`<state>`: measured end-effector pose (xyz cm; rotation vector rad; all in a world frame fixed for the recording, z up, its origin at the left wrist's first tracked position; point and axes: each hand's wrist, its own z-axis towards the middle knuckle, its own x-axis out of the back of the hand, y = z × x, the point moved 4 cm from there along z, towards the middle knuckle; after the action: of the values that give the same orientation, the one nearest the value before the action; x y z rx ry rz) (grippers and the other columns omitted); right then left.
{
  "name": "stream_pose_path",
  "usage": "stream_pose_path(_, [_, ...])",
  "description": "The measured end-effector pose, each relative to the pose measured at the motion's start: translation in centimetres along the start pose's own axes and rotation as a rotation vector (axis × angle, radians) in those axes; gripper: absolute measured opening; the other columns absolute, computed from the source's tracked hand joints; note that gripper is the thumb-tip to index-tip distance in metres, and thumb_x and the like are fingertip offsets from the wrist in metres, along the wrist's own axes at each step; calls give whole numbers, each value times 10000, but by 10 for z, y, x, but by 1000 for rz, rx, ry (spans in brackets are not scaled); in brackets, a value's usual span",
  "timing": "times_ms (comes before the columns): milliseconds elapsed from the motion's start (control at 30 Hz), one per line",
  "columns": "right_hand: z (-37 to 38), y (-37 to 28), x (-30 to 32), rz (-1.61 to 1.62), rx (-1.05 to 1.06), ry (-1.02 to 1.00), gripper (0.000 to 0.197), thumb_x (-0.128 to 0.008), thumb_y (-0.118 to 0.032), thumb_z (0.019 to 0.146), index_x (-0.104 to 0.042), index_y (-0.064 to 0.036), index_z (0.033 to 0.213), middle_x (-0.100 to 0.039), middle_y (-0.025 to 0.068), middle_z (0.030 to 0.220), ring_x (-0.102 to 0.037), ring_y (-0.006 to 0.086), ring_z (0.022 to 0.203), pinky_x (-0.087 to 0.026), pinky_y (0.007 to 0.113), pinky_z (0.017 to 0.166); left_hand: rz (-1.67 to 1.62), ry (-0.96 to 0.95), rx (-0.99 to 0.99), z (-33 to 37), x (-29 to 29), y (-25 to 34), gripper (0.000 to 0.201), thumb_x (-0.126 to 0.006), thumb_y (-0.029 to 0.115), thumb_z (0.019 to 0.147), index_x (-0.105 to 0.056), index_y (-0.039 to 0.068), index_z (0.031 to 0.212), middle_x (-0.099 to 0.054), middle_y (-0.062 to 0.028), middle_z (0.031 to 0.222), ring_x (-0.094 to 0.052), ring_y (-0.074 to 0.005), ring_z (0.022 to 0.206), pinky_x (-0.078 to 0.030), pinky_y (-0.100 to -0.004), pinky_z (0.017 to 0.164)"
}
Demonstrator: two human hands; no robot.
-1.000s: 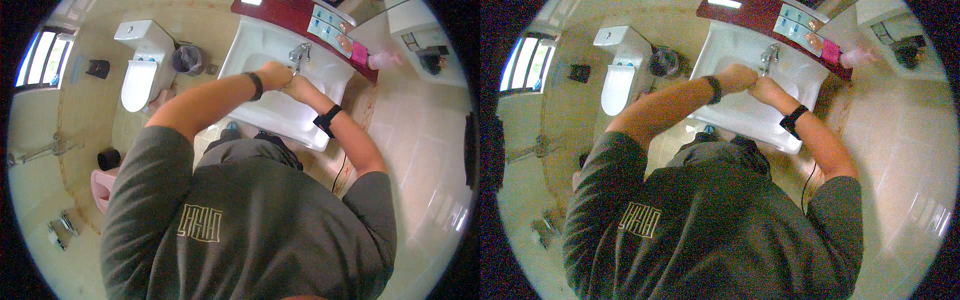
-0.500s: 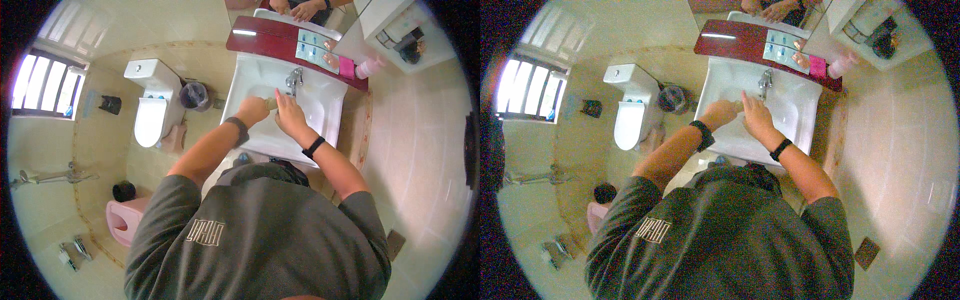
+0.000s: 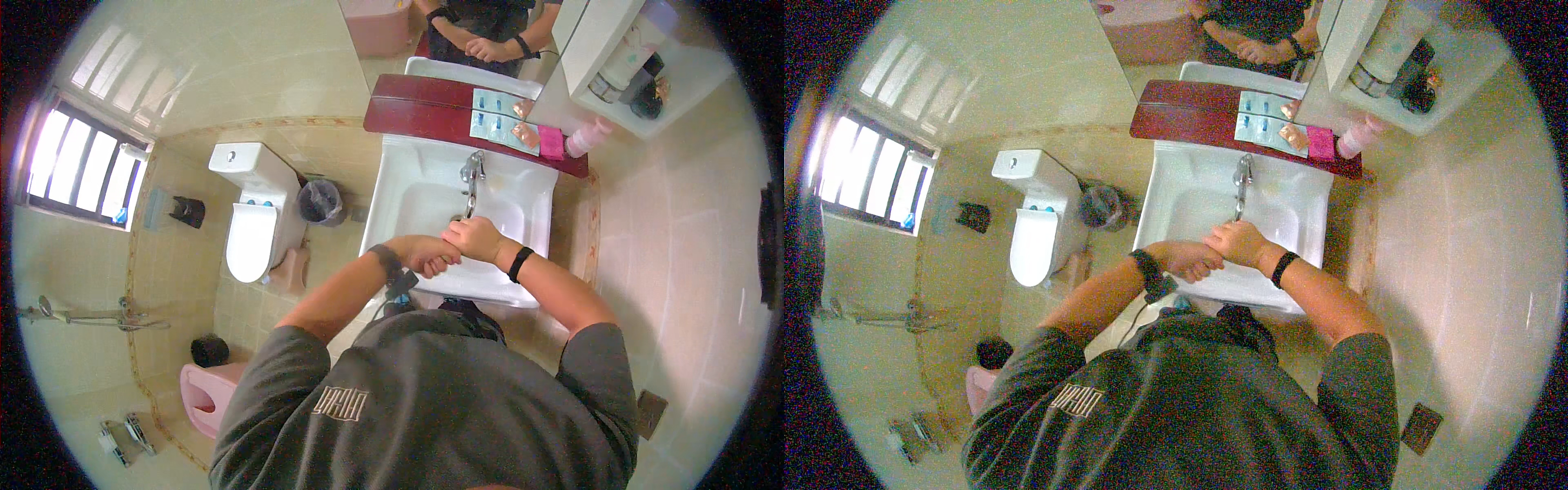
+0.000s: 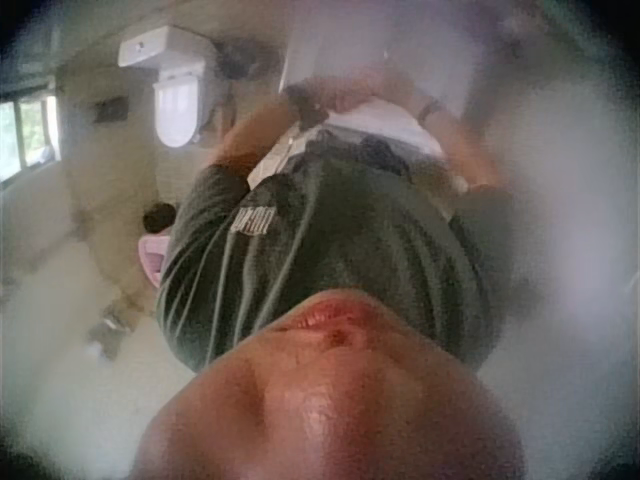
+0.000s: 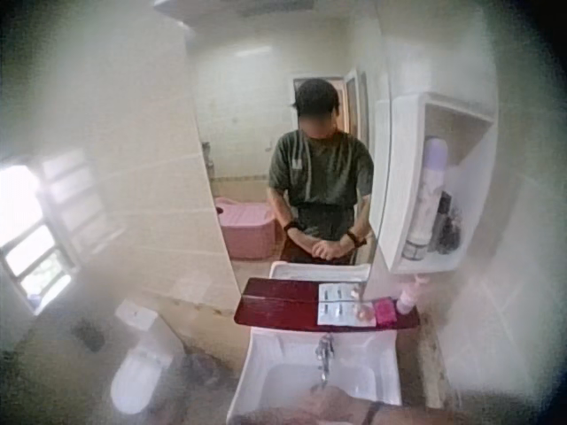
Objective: The person wipes the exterior and top of a toilet with a cloth, then washes the cloth in a sink and wipes the faucet and basin.
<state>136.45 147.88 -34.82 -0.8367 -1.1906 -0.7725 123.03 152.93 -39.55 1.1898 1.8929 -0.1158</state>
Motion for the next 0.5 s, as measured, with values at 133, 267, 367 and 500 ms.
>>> stream_pose_path(133, [6, 1, -40, -71, -221, -432, 134, -682, -189, 817, -767, -91, 853, -751, 192, 865, -751, 349, 755, -587, 455, 623, 1045, 681, -99, 9, 28, 19, 223, -664, 287, 933, -657, 113, 794, -572, -3, 606, -585, -176, 523, -486, -353, 484])
stream_pose_path(267, [20, 7, -40, 255, -479, -414, 231, -628, -166, 846, -742, 31, 809, -731, 258, 857, -724, 463, 848, -581, 519, 733, 1607, 917, -225, 12, 43, 30, 274, -627, 275, 940, -778, 49, 970, -763, -218, 940, -747, -408, 848, -592, -535, 740])
stream_pose_path(367, [34, 14, -43, 429, -423, -386, 259, -632, -182, 849, -737, 53, 834, -717, 285, 857, -708, 482, 846, -566, 522, 759, 1828, 1032, -244, -4, 42, 51, 212, -647, 220, 906, -786, 61, 929, -776, -175, 977, -765, -360, 912, -609, -468, 795])
stream_pose_path(500, [29, 16, -23, 877, -758, -477, 214, -691, -218, 842, -664, -19, 769, -589, 96, 583, -561, 232, 461, -446, 425, 434, 2043, 967, -231, -26, 17, 69, 189, -656, 223, 895, -784, 84, 893, -781, -152, 948, -774, -330, 876, -614, -461, 740])
